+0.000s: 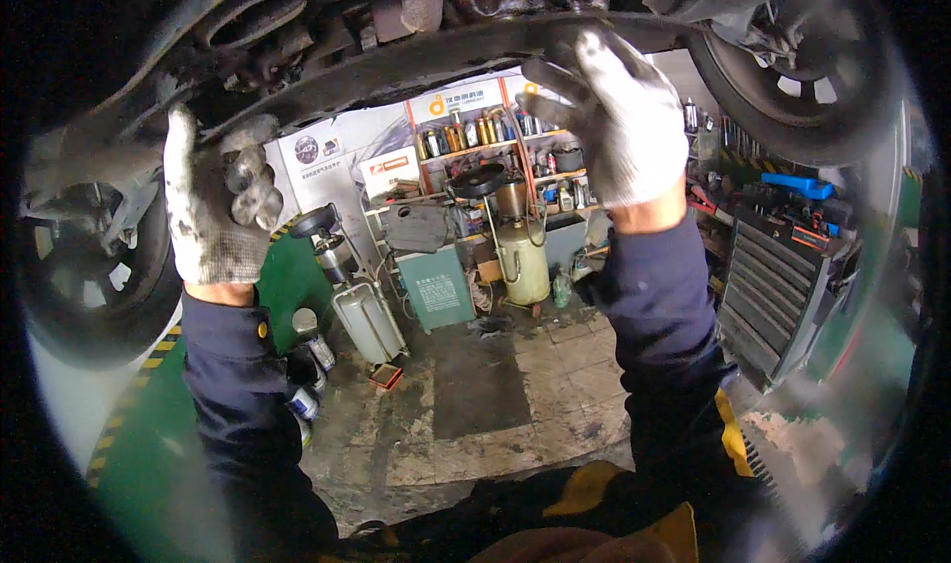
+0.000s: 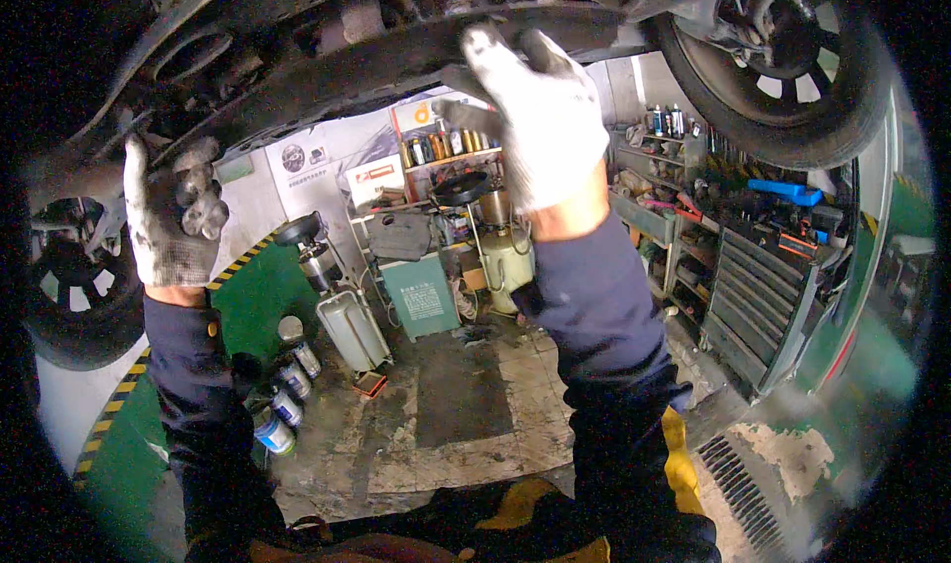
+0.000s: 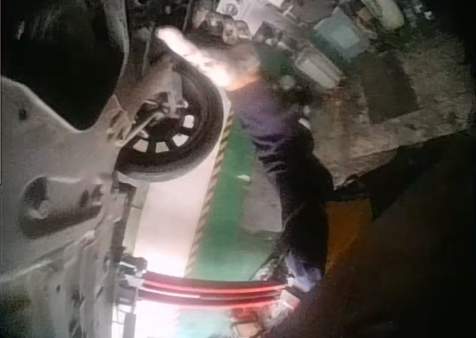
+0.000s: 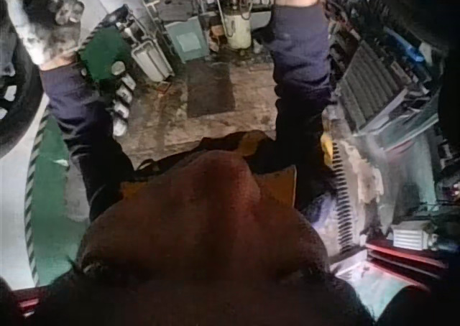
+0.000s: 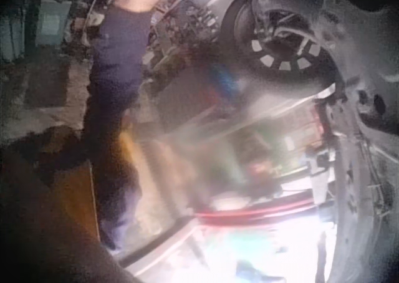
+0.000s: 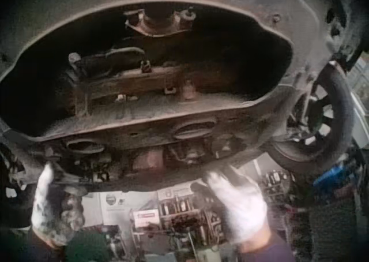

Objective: The person retrieves a metal wrench from a tool chest, wipes it with a cloth, and puts on gloves. They then lift a large black underbody shield and position it under the car, aligning it with mounting points. Finally, they use a power drill to fasten the shield to the vehicle.

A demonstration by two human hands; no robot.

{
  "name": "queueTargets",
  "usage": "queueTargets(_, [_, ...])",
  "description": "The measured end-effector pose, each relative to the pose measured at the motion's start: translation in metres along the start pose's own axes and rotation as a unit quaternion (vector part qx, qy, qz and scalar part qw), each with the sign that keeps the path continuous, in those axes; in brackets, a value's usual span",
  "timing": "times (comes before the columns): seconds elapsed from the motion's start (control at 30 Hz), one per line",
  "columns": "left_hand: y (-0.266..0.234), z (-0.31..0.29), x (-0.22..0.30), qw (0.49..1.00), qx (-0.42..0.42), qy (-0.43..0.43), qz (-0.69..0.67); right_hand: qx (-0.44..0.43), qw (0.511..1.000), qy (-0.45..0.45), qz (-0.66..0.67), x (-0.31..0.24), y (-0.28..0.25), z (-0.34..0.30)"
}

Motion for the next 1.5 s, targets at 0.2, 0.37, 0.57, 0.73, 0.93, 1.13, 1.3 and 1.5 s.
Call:
queueTargets(0.2, [0.004,0.018,0.014,0.999,-0.041,0.015,0.026,0.074,0.837,-0.324,-0.435,0.006,-0.001,0.032])
queueTargets(0.37, [0.006,0.022,0.016,0.998,-0.048,0.024,0.039,0.135,0.712,-0.406,-0.556,0.004,-0.014,0.053])
queueTargets(0.57, [0.018,0.025,0.019,0.994,-0.032,0.055,0.084,0.135,0.496,-0.543,-0.664,-0.002,-0.019,0.08])
queueTargets(0.73, [0.019,0.029,0.022,0.99,-0.036,0.071,0.12,0.129,0.509,-0.577,-0.625,-0.002,-0.025,0.091])
queueTargets(0.93, [0.02,0.037,0.02,0.985,-0.055,0.083,0.139,0.119,0.527,-0.622,-0.566,-0.004,-0.032,0.101])
queueTargets(1.13, [0.023,0.034,0.02,0.985,-0.049,0.084,0.139,0.112,0.584,-0.595,-0.541,-0.005,-0.037,0.104])
queueTargets(1.3, [0.026,0.029,0.019,0.984,-0.05,0.087,0.149,0.133,0.637,-0.53,-0.544,-0.01,-0.029,0.091])
queueTargets(1.5, [0.05,0.014,0.009,0.979,-0.009,0.117,0.168,0.088,0.576,-0.509,-0.633,-0.009,-0.032,0.096])
Point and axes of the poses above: each hand's wrist, its own z-axis towards the middle knuckle, its own y-axis out of the palm, x = y × z, the point moved 1 cm from there along z, towards the middle knuckle, and after that the axes turned 7 degrees about x, right-handed, at the moved point
